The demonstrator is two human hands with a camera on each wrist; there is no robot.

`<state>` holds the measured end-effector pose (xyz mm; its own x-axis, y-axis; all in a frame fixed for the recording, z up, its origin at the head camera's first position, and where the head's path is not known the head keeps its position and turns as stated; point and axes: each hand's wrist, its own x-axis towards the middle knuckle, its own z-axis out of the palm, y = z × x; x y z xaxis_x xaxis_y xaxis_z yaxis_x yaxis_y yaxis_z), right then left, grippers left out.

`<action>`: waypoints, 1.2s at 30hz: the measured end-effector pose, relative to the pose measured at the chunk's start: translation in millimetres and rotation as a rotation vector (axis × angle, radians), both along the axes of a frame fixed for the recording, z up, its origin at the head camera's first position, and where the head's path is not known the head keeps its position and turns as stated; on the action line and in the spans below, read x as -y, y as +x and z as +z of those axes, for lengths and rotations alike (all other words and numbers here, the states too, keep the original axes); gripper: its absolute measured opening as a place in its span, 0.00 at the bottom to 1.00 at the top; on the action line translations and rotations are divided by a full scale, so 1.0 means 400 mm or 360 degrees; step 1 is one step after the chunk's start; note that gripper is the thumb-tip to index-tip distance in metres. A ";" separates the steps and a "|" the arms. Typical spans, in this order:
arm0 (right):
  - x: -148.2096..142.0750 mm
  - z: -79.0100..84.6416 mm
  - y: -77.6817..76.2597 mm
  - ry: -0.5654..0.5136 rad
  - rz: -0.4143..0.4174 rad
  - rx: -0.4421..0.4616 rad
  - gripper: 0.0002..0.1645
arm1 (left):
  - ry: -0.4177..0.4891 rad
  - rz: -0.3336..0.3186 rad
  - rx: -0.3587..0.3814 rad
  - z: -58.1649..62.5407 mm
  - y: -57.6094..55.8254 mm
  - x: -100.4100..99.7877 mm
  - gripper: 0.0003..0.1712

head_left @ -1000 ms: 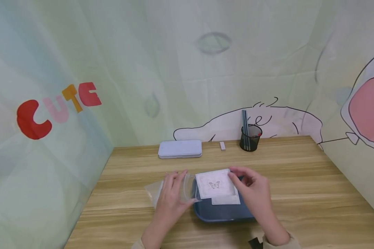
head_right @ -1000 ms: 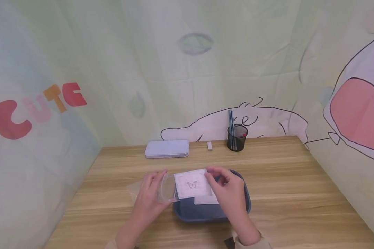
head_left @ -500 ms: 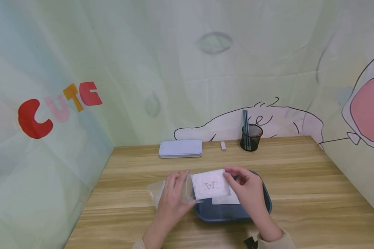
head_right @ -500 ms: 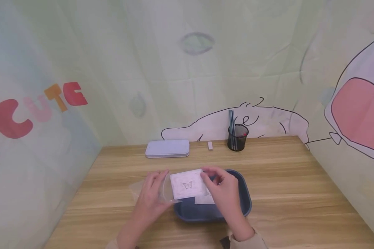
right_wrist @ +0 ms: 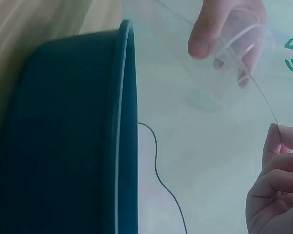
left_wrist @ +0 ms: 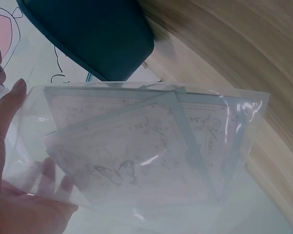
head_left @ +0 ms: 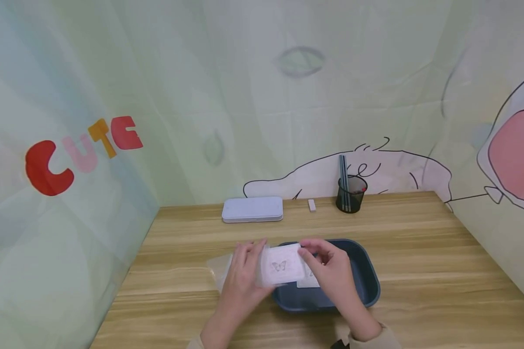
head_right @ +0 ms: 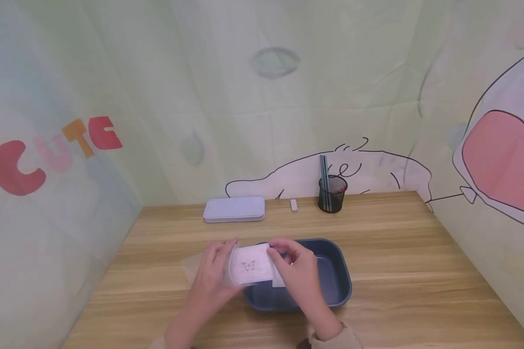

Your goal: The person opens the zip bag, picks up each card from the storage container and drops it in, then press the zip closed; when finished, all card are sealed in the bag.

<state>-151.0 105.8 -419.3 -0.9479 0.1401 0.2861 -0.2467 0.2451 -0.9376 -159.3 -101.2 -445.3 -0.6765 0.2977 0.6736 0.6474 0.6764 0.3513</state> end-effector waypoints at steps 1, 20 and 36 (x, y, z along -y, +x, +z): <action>0.004 0.000 0.000 -0.0017 0.0006 0.0019 0.07 | 0.0002 0.0000 0.0000 0.000 0.001 0.000 0.58; 0.100 0.043 0.027 -0.0158 0.0161 0.0047 0.08 | 0.0006 -0.0030 -0.0035 0.004 0.008 -0.009 0.55; 0.121 -0.053 -0.007 0.0048 0.0167 -0.0064 0.13 | -0.0038 -0.0067 -0.0069 -0.010 0.005 -0.016 0.54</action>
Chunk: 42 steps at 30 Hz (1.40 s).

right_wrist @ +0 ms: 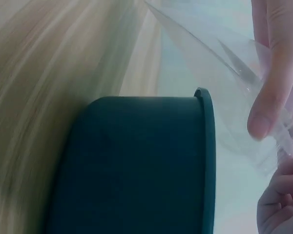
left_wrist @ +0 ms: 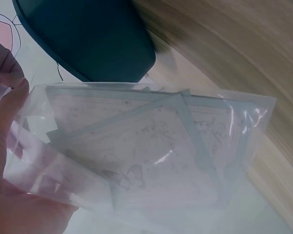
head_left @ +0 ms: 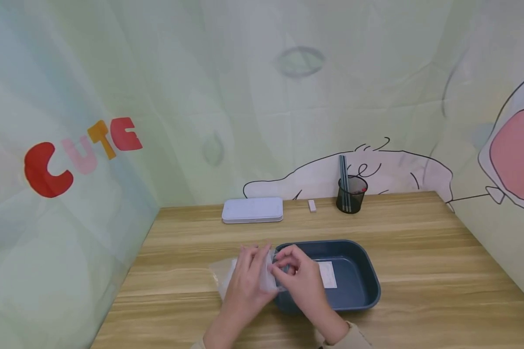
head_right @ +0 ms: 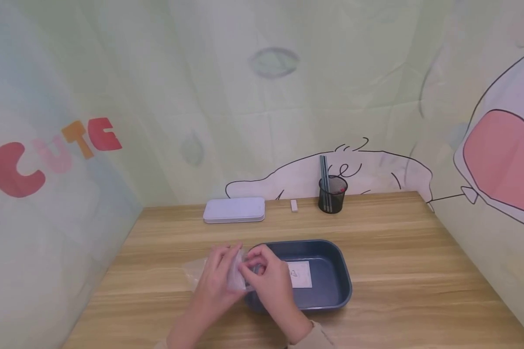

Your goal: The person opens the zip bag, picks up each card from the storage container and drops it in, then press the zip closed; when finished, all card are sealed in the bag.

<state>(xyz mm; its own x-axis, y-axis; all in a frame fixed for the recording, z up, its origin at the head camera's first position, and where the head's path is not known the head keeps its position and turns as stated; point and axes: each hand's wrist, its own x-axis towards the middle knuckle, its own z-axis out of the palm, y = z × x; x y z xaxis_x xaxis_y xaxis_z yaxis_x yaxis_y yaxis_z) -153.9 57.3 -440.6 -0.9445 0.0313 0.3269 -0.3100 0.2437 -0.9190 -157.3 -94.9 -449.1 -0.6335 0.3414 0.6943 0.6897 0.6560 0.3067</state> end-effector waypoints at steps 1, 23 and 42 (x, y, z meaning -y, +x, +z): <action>-0.002 -0.003 -0.001 0.0042 0.0009 -0.0018 0.12 | -0.0006 0.0012 -0.0011 0.000 0.000 0.000 0.54; -0.274 -0.054 -0.039 0.1183 -0.0250 0.0296 0.11 | 0.0028 0.0140 0.0050 0.009 0.000 0.033 0.55; -0.286 -0.118 -0.069 0.1348 -0.0129 0.0644 0.39 | 0.0032 0.0123 0.0091 0.013 0.003 0.040 0.55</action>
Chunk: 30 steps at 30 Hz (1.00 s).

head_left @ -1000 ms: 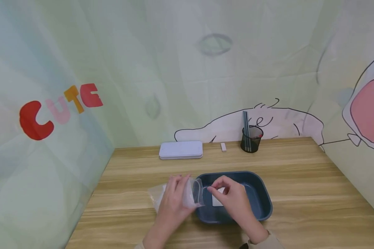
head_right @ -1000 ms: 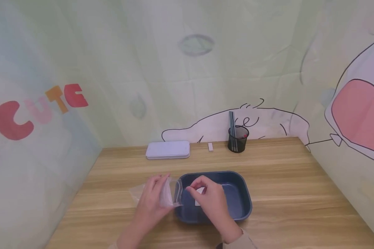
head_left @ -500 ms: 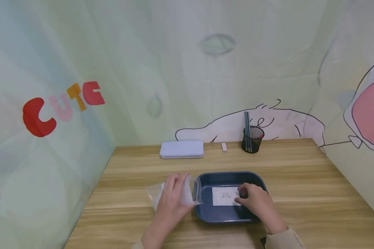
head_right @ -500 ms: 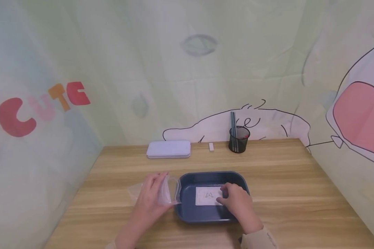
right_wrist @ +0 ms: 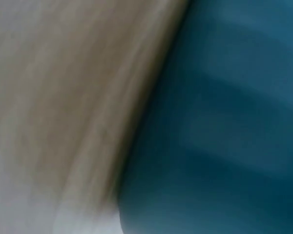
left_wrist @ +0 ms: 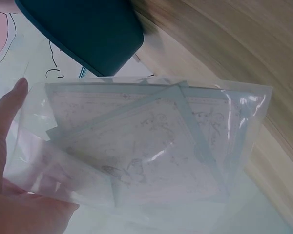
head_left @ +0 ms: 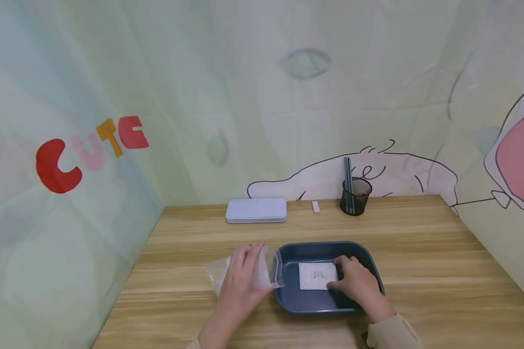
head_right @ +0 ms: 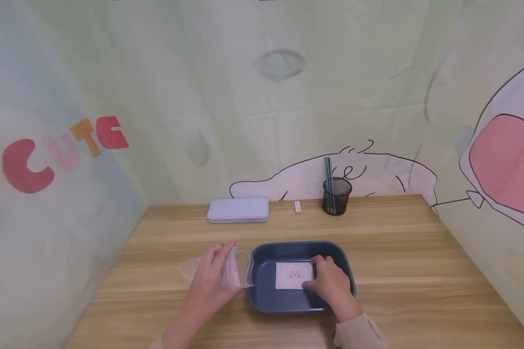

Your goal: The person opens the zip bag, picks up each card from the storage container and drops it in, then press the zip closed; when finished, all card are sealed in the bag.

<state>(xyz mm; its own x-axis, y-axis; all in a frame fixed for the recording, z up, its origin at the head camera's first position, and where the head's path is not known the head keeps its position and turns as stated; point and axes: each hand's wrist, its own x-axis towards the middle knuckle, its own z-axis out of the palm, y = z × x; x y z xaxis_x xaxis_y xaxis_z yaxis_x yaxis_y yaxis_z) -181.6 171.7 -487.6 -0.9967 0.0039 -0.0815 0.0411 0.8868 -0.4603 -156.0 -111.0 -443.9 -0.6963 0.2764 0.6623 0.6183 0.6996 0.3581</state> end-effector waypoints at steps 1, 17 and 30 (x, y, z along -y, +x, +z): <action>0.000 -0.001 -0.002 0.0000 -0.0006 0.0004 0.39 | -0.0002 0.0001 0.0009 0.000 0.000 0.000 0.55; -0.002 -0.002 -0.011 -0.0126 -0.0032 0.0069 0.44 | -0.0011 0.0025 -0.0033 -0.001 0.001 -0.001 0.56; -0.009 -0.007 -0.009 -0.0371 0.0090 -0.0116 0.22 | -0.0012 0.0016 -0.0029 -0.004 -0.001 -0.001 0.57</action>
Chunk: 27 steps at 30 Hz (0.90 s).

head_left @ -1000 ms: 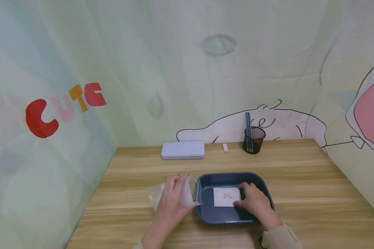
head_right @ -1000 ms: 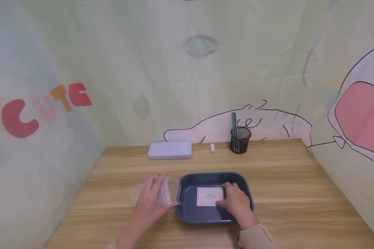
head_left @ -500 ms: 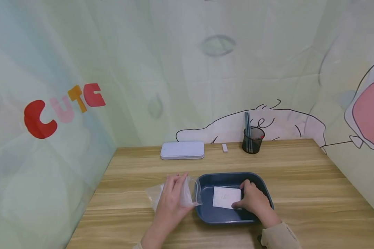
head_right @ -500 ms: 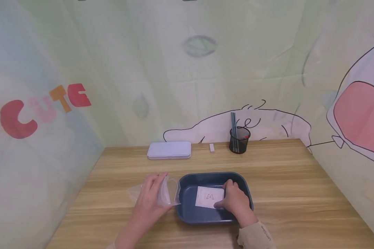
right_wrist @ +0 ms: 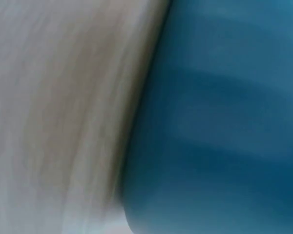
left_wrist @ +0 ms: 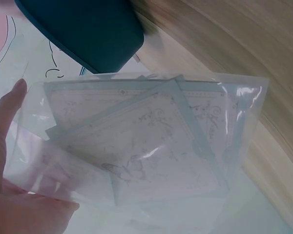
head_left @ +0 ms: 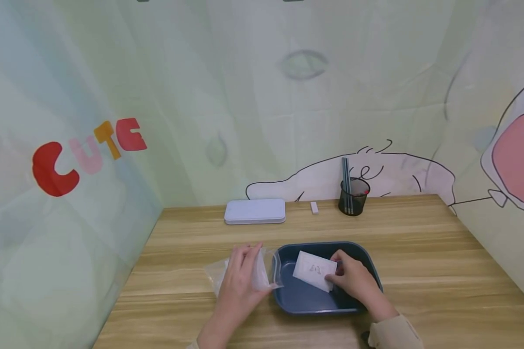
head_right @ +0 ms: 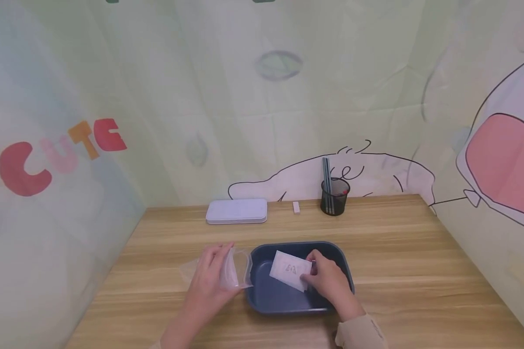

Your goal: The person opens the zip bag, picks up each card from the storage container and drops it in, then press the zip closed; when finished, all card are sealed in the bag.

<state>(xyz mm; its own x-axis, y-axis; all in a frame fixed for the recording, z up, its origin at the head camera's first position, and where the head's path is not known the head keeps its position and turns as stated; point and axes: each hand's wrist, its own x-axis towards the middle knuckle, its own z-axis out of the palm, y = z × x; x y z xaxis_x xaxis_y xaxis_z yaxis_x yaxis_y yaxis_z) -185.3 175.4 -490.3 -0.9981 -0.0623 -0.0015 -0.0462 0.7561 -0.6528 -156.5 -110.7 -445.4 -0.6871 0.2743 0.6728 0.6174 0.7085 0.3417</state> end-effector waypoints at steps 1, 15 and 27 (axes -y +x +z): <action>-0.001 0.001 0.000 -0.0010 0.0014 -0.0023 0.20 | 0.0000 0.0004 0.0002 0.000 0.000 0.000 0.57; -0.005 0.028 0.014 -0.0109 -0.0014 -0.0079 0.06 | 0.0012 0.0011 0.0028 -0.003 0.001 -0.002 0.56; -0.011 0.044 0.018 0.0087 -0.0100 -0.0487 0.07 | 0.0017 -0.0012 0.0025 0.001 0.002 -0.003 0.56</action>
